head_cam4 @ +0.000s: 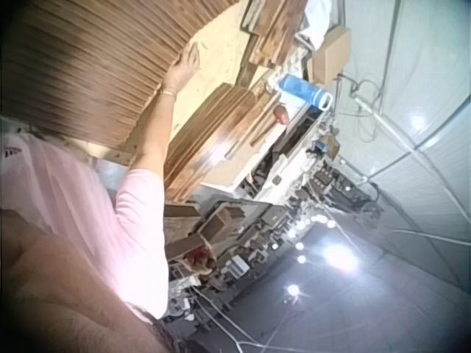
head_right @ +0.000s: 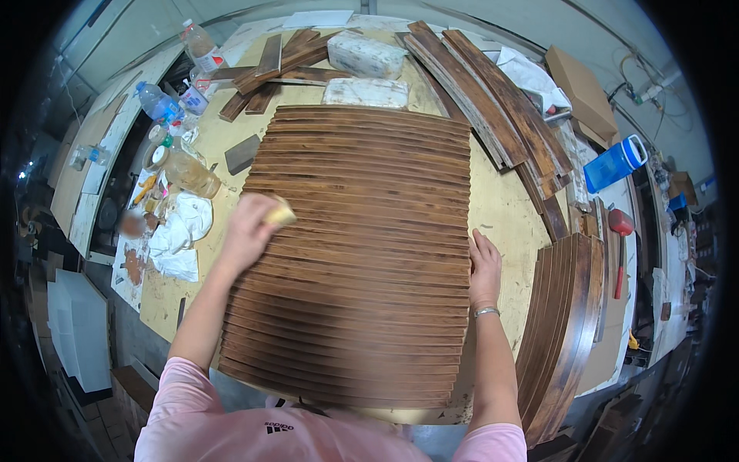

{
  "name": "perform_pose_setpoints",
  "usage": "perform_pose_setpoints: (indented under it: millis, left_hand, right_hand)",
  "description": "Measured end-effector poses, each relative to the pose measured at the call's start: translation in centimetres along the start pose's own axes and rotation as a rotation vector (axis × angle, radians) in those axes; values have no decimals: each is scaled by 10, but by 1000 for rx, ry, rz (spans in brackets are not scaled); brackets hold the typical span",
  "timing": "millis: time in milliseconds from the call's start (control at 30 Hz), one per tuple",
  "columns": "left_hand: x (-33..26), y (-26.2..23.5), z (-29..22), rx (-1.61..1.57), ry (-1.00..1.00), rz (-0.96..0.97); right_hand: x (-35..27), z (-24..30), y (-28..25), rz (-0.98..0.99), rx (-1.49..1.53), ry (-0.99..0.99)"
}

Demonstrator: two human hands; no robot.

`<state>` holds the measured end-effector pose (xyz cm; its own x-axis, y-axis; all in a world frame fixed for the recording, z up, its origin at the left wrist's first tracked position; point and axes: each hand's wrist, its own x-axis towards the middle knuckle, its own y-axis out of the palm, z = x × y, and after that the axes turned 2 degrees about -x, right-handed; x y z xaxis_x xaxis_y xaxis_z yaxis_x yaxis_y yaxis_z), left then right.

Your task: The person rubs a ribbed wooden panel with a small block and then wipes the surface with a white cloth, handling several wooden planks on the workbench.

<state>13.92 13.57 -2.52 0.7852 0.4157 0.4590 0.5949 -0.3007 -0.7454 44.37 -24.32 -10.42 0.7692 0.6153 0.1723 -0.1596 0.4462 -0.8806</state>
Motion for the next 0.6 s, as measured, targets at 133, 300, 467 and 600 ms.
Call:
perform_pose_setpoints:
  millis: [133,300,467,600]
  left_hand:
    - [-3,-18,17,85,-49,53]
    - [-36,-74,68,427,-430,-154]
    - [-18,-35,-3,123,111,202]
    - [-34,-58,60,369,-249,-73]
  right_hand:
    - [-1,-7,1,-26,-38,-40]
    - [-1,-3,2,-18,-21,-23]
    - [-1,-12,2,39,19,14]
    - [-2,-8,0,35,-49,-49]
